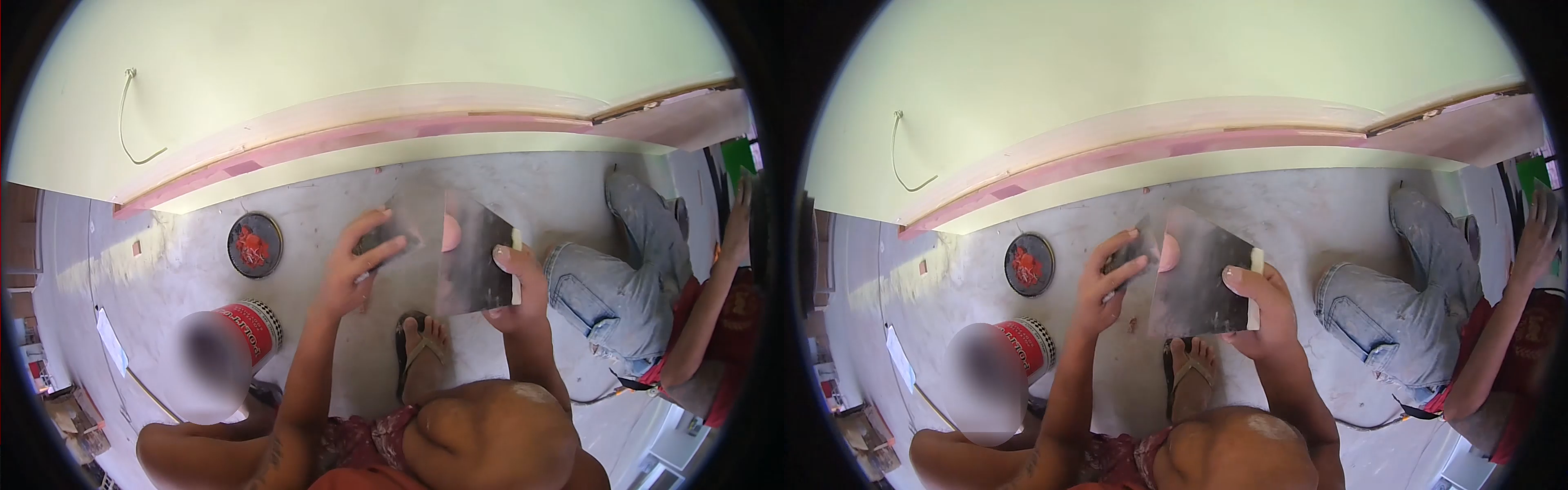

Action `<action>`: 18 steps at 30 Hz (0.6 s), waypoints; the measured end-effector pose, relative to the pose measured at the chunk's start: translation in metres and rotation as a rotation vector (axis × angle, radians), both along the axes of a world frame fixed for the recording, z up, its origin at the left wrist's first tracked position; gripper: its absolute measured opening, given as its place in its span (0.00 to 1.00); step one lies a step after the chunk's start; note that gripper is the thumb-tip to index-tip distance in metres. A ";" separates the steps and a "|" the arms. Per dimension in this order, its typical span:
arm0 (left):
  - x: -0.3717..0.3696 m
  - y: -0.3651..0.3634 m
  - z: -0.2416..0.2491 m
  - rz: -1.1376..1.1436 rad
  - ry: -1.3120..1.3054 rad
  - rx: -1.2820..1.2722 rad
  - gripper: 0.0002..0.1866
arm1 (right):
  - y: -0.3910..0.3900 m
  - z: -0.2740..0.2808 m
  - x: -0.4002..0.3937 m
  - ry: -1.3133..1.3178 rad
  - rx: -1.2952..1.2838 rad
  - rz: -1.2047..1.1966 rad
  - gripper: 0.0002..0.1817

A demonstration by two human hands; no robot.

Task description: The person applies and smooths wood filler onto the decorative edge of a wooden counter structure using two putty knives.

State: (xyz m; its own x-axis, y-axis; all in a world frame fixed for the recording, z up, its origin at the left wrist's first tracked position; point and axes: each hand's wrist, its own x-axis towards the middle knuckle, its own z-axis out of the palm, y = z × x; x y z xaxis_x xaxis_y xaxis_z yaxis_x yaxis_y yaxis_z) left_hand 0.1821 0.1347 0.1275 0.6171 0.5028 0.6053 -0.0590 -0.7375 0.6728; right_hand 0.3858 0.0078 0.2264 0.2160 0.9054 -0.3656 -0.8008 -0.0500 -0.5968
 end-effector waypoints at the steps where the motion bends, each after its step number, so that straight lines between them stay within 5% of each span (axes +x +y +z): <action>1: -0.005 -0.003 -0.013 0.009 -0.020 -0.165 0.31 | -0.001 -0.003 0.004 -0.001 0.000 0.002 0.08; 5: 0.007 -0.011 -0.033 0.067 -0.300 -0.565 0.26 | -0.007 -0.030 0.033 -0.152 0.003 -0.075 0.12; 11: 0.016 -0.021 -0.038 0.032 -0.231 -0.699 0.24 | 0.001 -0.021 0.115 -0.576 -0.194 -0.391 0.11; 13: 0.016 -0.024 -0.043 0.033 -0.203 -0.712 0.22 | 0.010 -0.012 0.145 -1.216 -0.187 -0.254 0.16; 14: 0.016 -0.025 -0.044 0.046 -0.171 -0.722 0.22 | 0.018 -0.007 0.152 -1.219 -0.194 -0.256 0.16; 16: 0.017 -0.028 -0.045 0.044 -0.160 -0.740 0.22 | 0.034 0.004 0.157 -1.898 -0.155 -0.182 0.21; 18: 0.019 -0.028 -0.045 0.044 -0.150 -0.754 0.22 | 0.044 0.006 0.160 -2.104 -0.171 -0.136 0.25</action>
State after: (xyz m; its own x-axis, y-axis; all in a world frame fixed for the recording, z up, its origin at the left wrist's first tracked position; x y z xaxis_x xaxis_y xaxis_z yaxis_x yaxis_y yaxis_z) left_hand 0.2008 0.1068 0.0823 0.5255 0.8348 0.1644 -0.1701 -0.0863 0.9816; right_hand 0.5461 0.0516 0.2322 0.3591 0.8444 0.3975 0.9009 -0.2023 -0.3840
